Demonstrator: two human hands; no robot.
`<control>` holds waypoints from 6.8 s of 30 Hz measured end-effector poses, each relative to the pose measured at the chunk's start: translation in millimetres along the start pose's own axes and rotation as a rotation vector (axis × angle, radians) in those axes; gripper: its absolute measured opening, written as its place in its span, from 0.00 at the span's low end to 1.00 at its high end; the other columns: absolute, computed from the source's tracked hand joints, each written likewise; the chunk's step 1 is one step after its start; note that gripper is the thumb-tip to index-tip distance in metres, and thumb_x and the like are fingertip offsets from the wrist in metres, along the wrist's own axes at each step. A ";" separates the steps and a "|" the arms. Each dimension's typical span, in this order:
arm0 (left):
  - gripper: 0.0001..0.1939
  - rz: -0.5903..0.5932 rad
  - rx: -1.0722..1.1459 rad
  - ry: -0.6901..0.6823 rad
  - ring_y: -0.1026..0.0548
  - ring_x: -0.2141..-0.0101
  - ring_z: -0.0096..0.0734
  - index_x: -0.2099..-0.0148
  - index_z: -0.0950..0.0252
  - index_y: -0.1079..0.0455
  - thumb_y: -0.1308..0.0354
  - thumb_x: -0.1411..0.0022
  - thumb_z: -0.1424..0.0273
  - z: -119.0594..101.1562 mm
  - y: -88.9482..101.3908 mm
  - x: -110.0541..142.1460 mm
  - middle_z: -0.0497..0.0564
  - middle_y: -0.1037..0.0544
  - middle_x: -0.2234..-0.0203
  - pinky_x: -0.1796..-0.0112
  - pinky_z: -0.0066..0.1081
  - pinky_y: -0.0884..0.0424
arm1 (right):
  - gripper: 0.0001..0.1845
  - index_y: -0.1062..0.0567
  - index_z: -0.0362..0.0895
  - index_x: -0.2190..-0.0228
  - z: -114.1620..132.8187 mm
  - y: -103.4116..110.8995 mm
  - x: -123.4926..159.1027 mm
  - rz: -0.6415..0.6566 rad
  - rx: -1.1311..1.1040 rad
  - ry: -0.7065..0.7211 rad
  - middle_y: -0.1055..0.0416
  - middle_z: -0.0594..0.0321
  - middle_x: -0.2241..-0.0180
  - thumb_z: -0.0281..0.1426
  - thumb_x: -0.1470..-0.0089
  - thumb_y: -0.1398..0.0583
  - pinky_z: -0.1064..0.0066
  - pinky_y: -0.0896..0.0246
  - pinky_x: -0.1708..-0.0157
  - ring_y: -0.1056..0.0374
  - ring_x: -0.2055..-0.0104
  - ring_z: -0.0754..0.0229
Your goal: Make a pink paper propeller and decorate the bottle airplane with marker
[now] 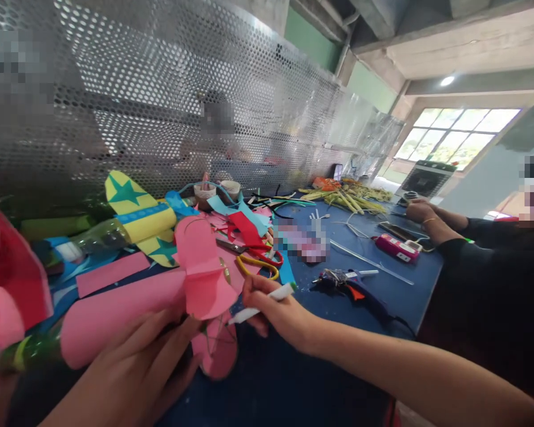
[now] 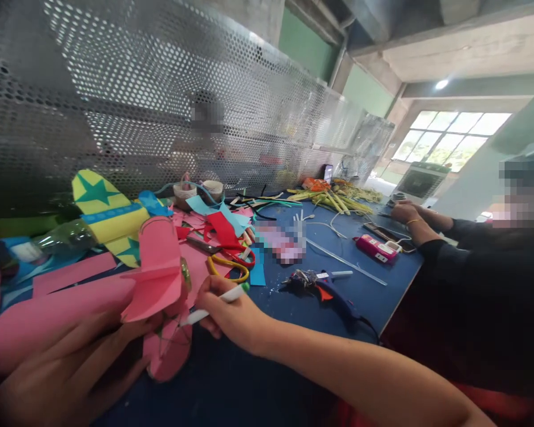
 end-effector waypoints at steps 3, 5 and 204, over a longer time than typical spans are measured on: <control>0.19 0.092 -0.068 -0.065 0.27 0.56 0.43 0.41 0.69 0.37 0.54 0.33 0.72 -7.8 7.2 -11.6 0.55 0.20 0.57 0.58 0.39 0.31 | 0.10 0.41 0.47 0.77 -3.8 1.9 -5.1 -0.084 -0.006 0.022 0.48 0.79 0.89 0.35 0.48 0.46 0.77 0.61 0.86 0.55 0.87 0.71; 0.19 0.091 -0.088 -0.065 0.26 0.57 0.42 0.42 0.73 0.38 0.55 0.32 0.71 -10.2 12.2 -17.6 0.57 0.20 0.62 0.59 0.38 0.29 | 0.11 0.40 0.46 0.77 -5.6 1.6 -5.7 -0.103 -0.005 0.045 0.48 0.79 0.87 0.36 0.48 0.44 0.76 0.63 0.85 0.56 0.86 0.71; 0.15 0.090 -0.182 -0.144 0.23 0.65 0.42 0.50 0.74 0.30 0.56 0.31 0.74 -18.7 15.9 -23.0 0.54 0.20 0.69 0.63 0.41 0.26 | 0.11 0.38 0.46 0.76 -6.6 -5.0 -6.3 0.026 0.288 0.207 0.40 0.71 0.78 0.31 0.50 0.39 0.74 0.50 0.79 0.47 0.78 0.67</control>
Point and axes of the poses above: each hand's wrist, its own x-axis away from the middle knuckle, its own y-axis out of the back of the hand, z = x × y, the point moved 5 cm from there along -x, towards the middle knuckle
